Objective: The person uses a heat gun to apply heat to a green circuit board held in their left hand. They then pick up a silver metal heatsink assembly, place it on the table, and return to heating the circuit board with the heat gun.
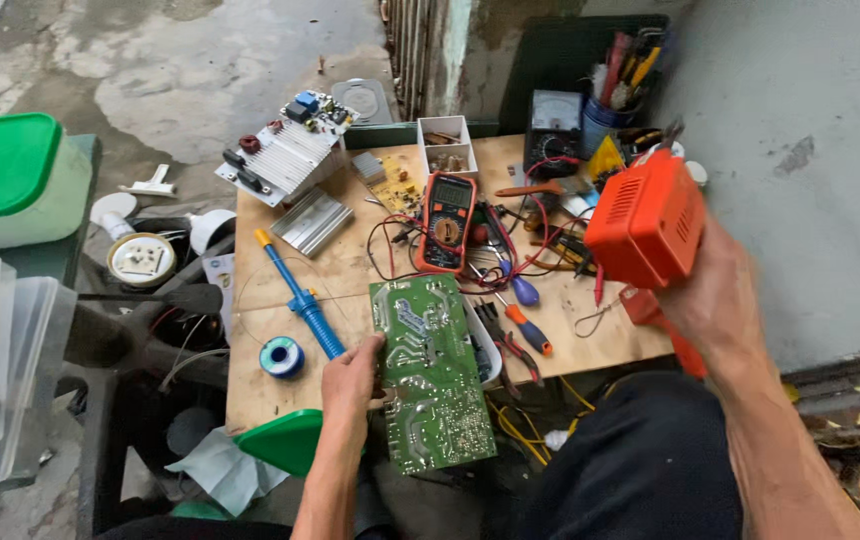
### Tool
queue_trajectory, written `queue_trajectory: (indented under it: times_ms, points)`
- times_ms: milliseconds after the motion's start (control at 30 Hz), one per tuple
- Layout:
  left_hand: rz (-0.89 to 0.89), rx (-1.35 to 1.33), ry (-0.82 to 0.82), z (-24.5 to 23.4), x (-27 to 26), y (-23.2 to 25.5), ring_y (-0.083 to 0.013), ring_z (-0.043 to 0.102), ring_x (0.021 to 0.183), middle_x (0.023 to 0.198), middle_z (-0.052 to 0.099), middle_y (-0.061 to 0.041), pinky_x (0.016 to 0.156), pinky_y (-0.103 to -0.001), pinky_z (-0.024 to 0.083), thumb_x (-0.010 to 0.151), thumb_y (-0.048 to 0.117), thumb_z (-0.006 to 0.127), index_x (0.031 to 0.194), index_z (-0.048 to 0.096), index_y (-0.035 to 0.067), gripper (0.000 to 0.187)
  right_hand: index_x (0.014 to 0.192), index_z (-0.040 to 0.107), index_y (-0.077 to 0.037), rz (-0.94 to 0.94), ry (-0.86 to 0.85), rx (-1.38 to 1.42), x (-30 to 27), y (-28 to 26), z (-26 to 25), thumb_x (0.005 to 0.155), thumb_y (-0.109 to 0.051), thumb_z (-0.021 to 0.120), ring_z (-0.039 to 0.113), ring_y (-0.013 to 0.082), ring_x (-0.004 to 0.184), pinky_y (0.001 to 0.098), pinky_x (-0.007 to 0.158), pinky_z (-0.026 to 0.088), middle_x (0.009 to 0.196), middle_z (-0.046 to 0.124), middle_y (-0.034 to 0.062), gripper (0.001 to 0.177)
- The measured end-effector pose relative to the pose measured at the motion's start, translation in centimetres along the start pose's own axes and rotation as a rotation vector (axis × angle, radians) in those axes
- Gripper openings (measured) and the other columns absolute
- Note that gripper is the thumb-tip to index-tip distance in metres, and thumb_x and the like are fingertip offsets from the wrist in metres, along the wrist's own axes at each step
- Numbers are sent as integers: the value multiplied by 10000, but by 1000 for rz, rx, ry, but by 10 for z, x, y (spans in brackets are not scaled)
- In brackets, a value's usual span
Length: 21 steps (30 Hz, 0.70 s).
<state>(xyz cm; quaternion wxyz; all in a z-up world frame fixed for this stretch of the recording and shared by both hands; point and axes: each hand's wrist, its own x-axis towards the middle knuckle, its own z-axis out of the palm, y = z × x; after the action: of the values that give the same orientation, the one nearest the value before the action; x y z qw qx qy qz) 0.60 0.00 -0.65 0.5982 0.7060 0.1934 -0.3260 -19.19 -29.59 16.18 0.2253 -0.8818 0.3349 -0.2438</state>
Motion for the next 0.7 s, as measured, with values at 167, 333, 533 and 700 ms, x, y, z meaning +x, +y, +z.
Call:
queue_trajectory:
  times_ms: [167,333,533,700]
  points:
    - [20,-8,-13,-1,-3,0,-209,554,527,702,615,-63,491,-360,488,966,392,794,785,716,93,358,1269,651,-98,474,-257,-51,-11,20,11,989,-395,739,700,257,857,423,794,545,1053,782,119,417]
    - [-28,30,-25,-2,-10,6,-265,628,569,830,645,-90,553,-387,557,960,425,768,932,735,74,354,1018,767,-164,580,-309,-38,-30,99,70,839,-397,862,736,254,561,390,695,527,694,793,92,309]
    - [49,18,-1,-1,2,-5,-190,523,595,725,575,-50,541,-352,504,951,411,790,787,706,97,364,1612,476,-114,691,-247,-222,-28,134,118,861,-564,796,639,470,1362,594,1125,473,1494,670,205,933]
    - [47,22,-14,-2,-8,1,-193,531,541,667,575,-45,532,-351,437,941,411,769,719,661,111,389,1429,536,-134,566,-149,-341,-29,150,144,892,-508,828,672,492,1240,659,1005,510,1438,640,152,717]
